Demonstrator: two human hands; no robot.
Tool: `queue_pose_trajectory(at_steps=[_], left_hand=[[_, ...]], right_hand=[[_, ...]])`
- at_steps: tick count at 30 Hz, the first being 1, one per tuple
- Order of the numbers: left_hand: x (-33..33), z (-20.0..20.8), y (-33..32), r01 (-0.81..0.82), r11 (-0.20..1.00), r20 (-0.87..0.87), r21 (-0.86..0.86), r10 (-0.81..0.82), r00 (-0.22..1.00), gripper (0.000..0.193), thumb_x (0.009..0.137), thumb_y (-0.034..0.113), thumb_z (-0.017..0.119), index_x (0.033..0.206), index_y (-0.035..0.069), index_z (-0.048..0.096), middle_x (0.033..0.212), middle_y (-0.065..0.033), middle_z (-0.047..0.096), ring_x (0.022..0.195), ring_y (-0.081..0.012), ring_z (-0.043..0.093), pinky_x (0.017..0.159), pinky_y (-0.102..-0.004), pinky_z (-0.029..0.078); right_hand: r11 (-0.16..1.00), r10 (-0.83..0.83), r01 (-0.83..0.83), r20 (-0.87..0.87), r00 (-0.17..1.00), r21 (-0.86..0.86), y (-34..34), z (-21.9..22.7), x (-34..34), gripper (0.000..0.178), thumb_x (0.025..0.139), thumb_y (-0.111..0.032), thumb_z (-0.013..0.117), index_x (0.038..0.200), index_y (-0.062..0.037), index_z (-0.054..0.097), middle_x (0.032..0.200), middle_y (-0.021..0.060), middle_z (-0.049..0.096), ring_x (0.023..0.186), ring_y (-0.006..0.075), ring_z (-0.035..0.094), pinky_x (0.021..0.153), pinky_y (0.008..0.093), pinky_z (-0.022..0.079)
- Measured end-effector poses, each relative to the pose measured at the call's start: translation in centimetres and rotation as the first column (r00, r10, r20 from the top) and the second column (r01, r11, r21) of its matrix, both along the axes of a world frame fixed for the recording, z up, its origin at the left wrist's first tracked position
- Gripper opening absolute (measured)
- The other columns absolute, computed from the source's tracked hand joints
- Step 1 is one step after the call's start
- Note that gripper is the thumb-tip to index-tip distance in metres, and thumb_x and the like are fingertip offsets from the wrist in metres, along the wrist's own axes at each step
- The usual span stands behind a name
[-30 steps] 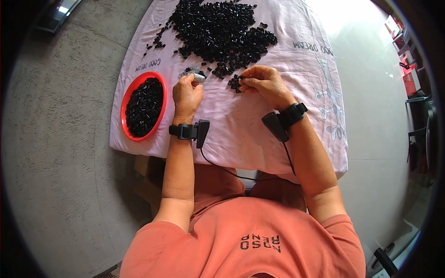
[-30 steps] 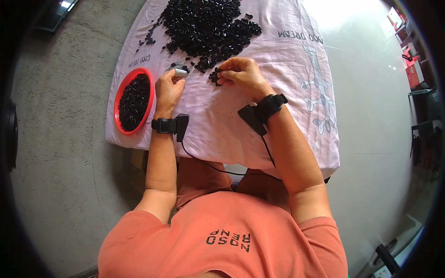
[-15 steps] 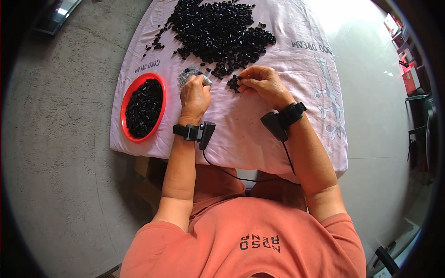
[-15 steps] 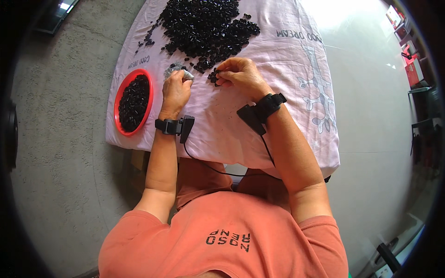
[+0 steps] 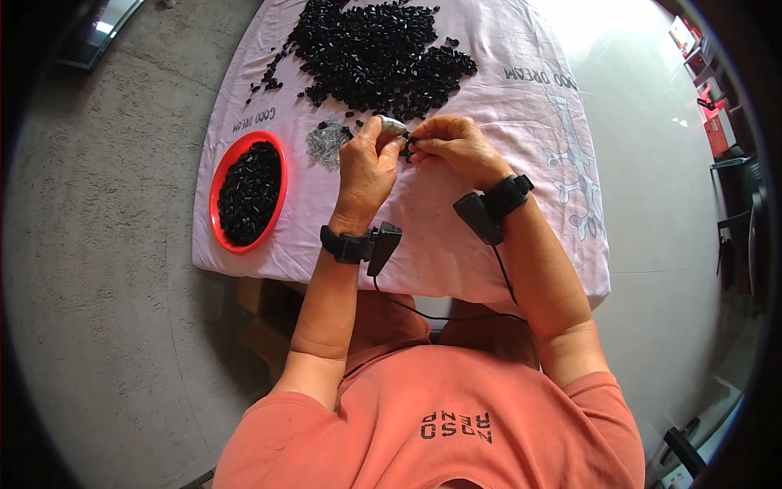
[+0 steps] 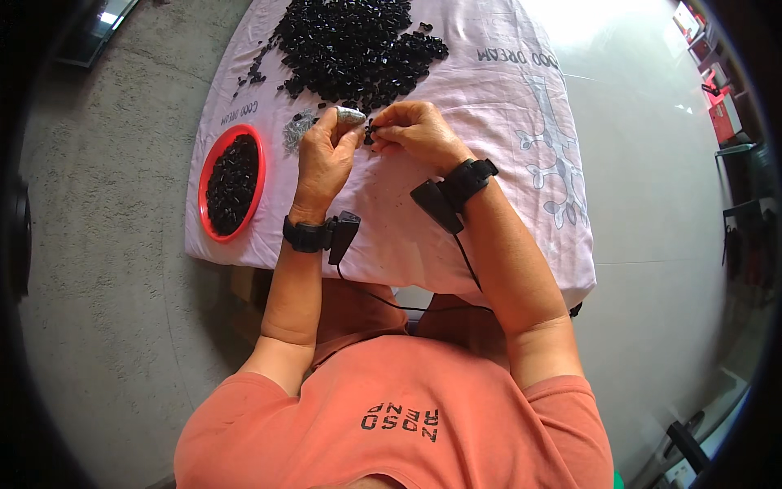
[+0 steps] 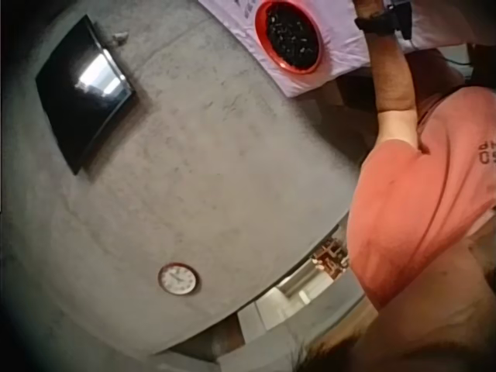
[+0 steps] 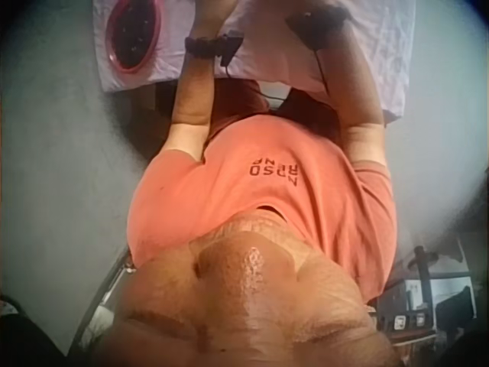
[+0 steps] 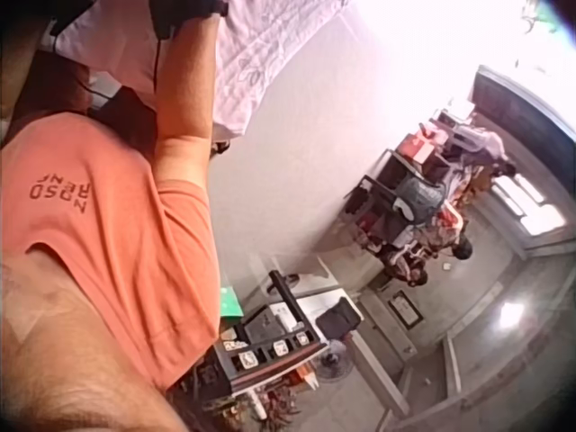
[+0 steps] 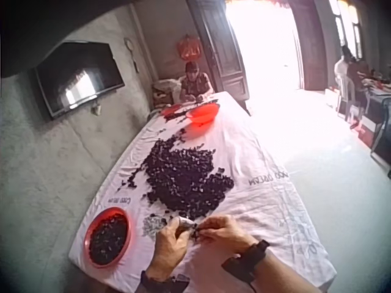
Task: Sorting small black plastic components from a pile on a table into a container.
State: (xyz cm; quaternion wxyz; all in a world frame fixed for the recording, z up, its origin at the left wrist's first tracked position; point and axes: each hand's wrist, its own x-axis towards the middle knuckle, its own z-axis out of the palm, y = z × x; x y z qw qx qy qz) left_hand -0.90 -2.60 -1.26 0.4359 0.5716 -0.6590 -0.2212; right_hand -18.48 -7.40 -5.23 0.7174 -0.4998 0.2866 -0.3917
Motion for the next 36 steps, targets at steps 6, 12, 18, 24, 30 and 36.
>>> queue_pose_trajectory(at_steps=[6,12,18,24,30,36], left_hand=[[-0.1,0.6,0.0,0.017,0.999,0.042,0.032,-0.018,0.999,0.010,0.089,0.001,0.064,0.099,0.000,0.062,0.087,-0.0161,0.073,0.081,-0.0277,0.074,0.071,-0.0371,0.057],[0.5,0.7,0.1,0.029,0.998,0.132,0.050,-0.035,0.991,0.011,0.089,0.000,0.064,0.100,0.001,0.061,0.085,-0.0117,0.072,0.079,-0.0207,0.071,0.070,-0.0335,0.056],[-0.1,1.9,0.2,0.051,0.999,0.175,-0.001,-0.050,0.983,0.013,0.083,-0.001,0.065,0.095,0.001,0.060,0.079,-0.0173,0.071,0.075,-0.0342,0.072,0.066,-0.0410,0.056],[0.1,2.7,0.1,0.087,0.994,0.261,0.067,-0.102,0.960,0.013,0.087,0.001,0.066,0.099,0.000,0.061,0.083,-0.0143,0.073,0.077,-0.0206,0.073,0.068,-0.0333,0.055],[0.0,3.0,0.0,0.114,0.986,0.241,0.124,-0.142,0.960,0.013,0.088,0.001,0.066,0.101,0.000,0.063,0.081,-0.0113,0.072,0.074,-0.0152,0.070,0.067,-0.0308,0.054],[1.0,2.2,-0.3,0.119,0.977,0.101,0.176,-0.138,0.985,0.012,0.090,0.003,0.066,0.101,-0.001,0.064,0.082,-0.0089,0.073,0.075,-0.0134,0.069,0.067,-0.0292,0.054]], right_hand=[[0.999,0.040,-0.040,-0.015,0.999,0.008,0.3,0.4,0.0,0.013,0.095,-0.005,0.065,0.107,0.0006,0.067,0.096,0.0062,0.071,0.084,0.0121,0.069,0.078,0.0249,0.056],[0.998,0.061,-0.061,-0.062,0.996,-0.009,0.3,0.7,0.0,0.014,0.095,-0.006,0.065,0.107,0.0003,0.067,0.095,0.0070,0.072,0.083,0.0122,0.069,0.077,0.0250,0.056],[0.998,0.055,-0.057,-0.063,0.996,-0.019,0.2,0.3,0.2,0.013,0.094,-0.005,0.067,0.106,0.0011,0.068,0.094,0.0084,0.073,0.083,0.0132,0.070,0.076,0.0258,0.057],[0.996,0.060,-0.064,-0.068,0.996,-0.057,0.4,0.5,0.3,0.012,0.094,-0.006,0.069,0.104,0.0015,0.069,0.094,0.0088,0.073,0.083,0.0135,0.070,0.075,0.0260,0.058],[0.993,0.050,-0.056,-0.062,0.997,-0.103,0.4,-0.1,0.5,0.012,0.094,-0.007,0.070,0.101,0.0021,0.067,0.091,0.0087,0.072,0.083,0.0144,0.073,0.071,0.0244,0.059],[0.993,0.064,-0.071,-0.081,0.995,-0.093,0.5,0.0,0.7,0.013,0.094,-0.007,0.069,0.104,0.0017,0.068,0.092,0.0070,0.072,0.083,0.0121,0.069,0.076,0.0257,0.057]])
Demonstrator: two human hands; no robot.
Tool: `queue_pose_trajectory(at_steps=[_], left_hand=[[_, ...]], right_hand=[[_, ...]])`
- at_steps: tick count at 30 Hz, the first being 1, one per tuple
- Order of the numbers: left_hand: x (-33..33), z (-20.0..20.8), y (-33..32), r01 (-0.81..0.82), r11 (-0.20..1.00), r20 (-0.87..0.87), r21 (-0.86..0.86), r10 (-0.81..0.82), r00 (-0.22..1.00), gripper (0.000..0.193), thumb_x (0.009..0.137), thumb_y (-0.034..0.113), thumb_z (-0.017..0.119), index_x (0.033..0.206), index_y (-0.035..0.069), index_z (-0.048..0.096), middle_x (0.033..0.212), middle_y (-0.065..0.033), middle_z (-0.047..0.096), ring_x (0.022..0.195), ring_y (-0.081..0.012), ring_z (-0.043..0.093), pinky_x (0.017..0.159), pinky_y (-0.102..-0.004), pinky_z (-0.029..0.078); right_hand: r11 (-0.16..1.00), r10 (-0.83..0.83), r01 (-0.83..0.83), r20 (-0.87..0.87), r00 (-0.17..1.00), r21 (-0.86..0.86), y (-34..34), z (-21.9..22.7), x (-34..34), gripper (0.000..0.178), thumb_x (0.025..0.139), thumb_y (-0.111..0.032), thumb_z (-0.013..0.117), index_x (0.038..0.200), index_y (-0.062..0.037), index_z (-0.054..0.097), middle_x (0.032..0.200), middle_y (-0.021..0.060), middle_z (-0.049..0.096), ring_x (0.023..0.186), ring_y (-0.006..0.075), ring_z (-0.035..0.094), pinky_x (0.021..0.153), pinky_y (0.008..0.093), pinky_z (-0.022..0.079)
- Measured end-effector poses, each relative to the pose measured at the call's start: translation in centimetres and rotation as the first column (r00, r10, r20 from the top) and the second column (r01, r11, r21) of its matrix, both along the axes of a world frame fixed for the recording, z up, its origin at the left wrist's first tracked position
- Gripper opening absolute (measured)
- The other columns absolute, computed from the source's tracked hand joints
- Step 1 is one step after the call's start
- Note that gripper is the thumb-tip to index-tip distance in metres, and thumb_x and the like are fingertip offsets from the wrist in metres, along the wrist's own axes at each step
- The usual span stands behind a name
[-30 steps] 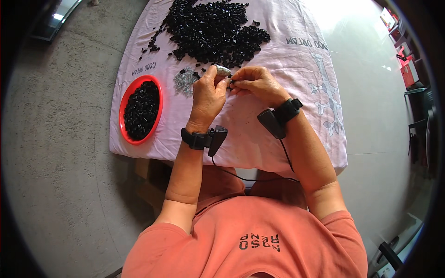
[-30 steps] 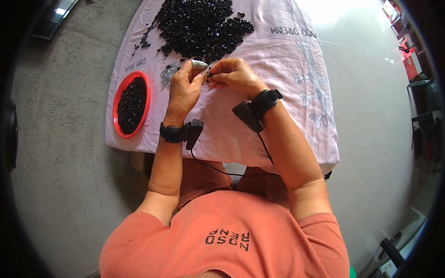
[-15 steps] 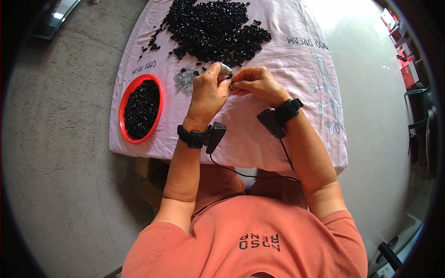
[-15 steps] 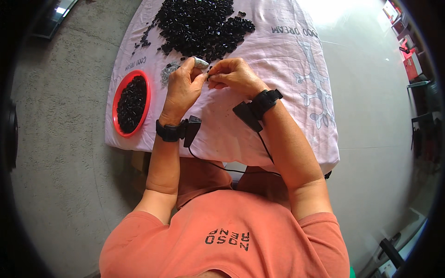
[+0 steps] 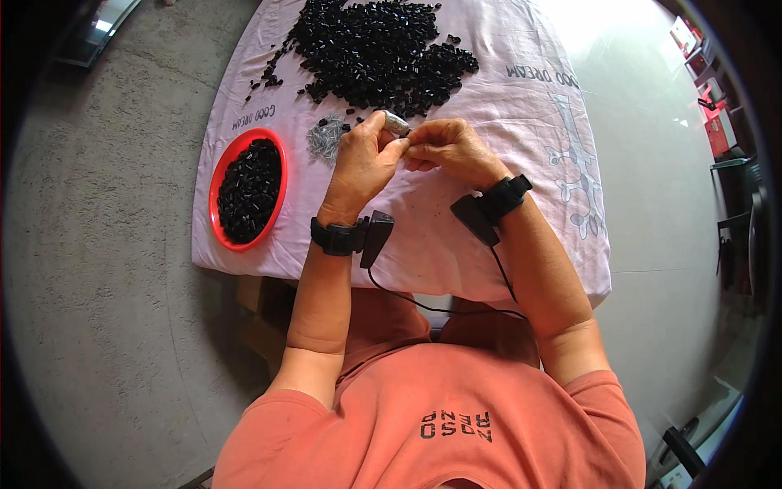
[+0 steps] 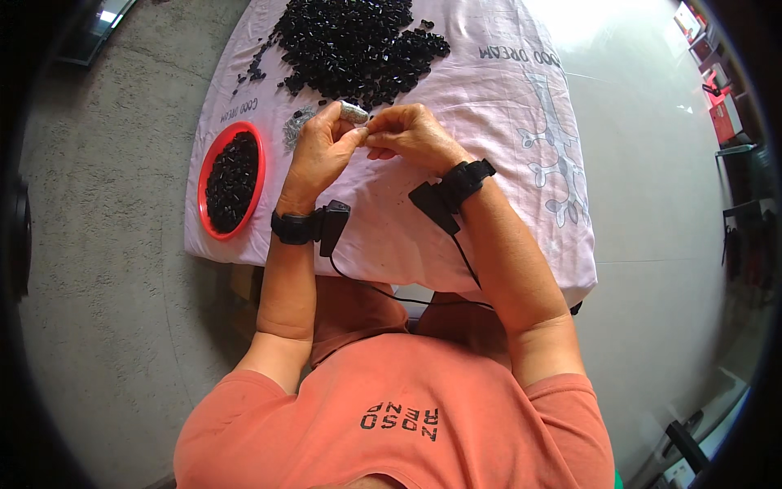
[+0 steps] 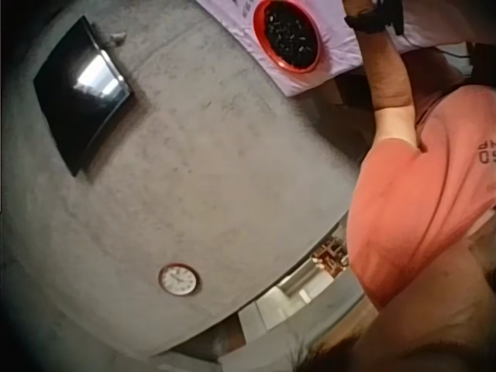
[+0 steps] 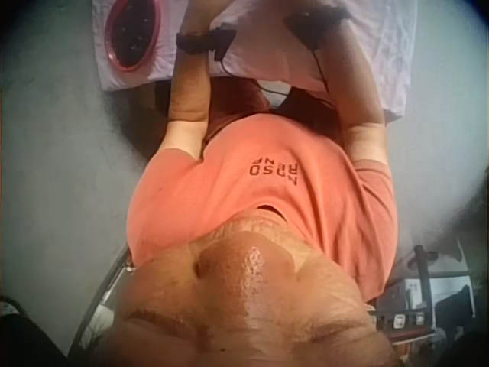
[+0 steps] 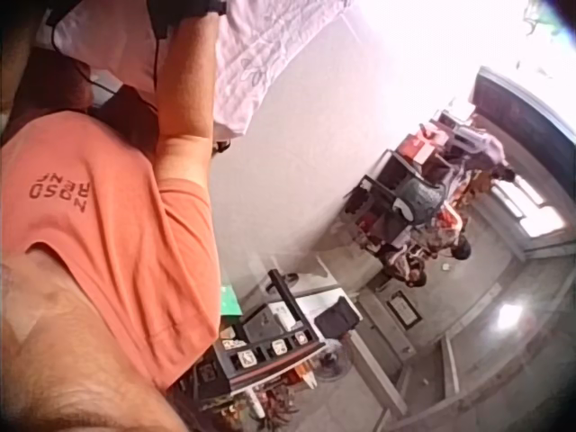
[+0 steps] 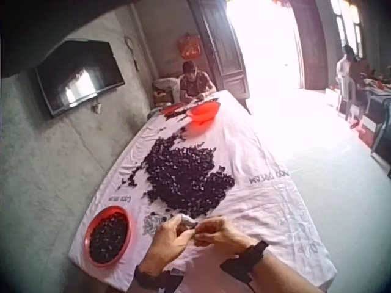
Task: Sorting small black plastic components from a pile on a table into a container.
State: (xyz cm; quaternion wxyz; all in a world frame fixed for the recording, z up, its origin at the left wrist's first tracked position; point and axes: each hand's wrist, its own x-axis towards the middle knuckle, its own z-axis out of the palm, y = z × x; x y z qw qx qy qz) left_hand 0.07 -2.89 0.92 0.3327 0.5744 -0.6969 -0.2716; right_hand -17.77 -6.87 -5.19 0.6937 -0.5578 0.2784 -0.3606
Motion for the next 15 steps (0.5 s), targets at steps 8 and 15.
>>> queue_pose_trajectory(at_steps=[8,15], left_hand=[[0.3,-1.3,0.0,-0.073,0.997,-0.150,0.038,0.078,0.986,0.011,0.091,0.006,0.066,0.100,0.000,0.065,0.086,-0.0118,0.074,0.077,-0.0174,0.072,0.071,-0.0316,0.056],[-0.3,-0.8,0.9,-0.081,0.994,-0.097,-0.076,0.073,0.993,0.011,0.093,0.002,0.063,0.104,0.001,0.066,0.090,-0.0042,0.072,0.082,-0.0085,0.066,0.073,-0.0257,0.053]], right_hand=[[1.000,0.014,-0.014,-0.042,0.999,0.000,0.0,0.5,-0.3,0.016,0.095,-0.012,0.068,0.104,0.0017,0.068,0.092,0.0073,0.072,0.084,0.0125,0.069,0.077,0.0264,0.057],[1.000,0.005,-0.004,-0.038,0.999,0.021,0.1,0.7,-0.4,0.018,0.095,-0.013,0.069,0.105,0.0016,0.067,0.093,0.0073,0.072,0.083,0.0125,0.069,0.077,0.0268,0.057]])
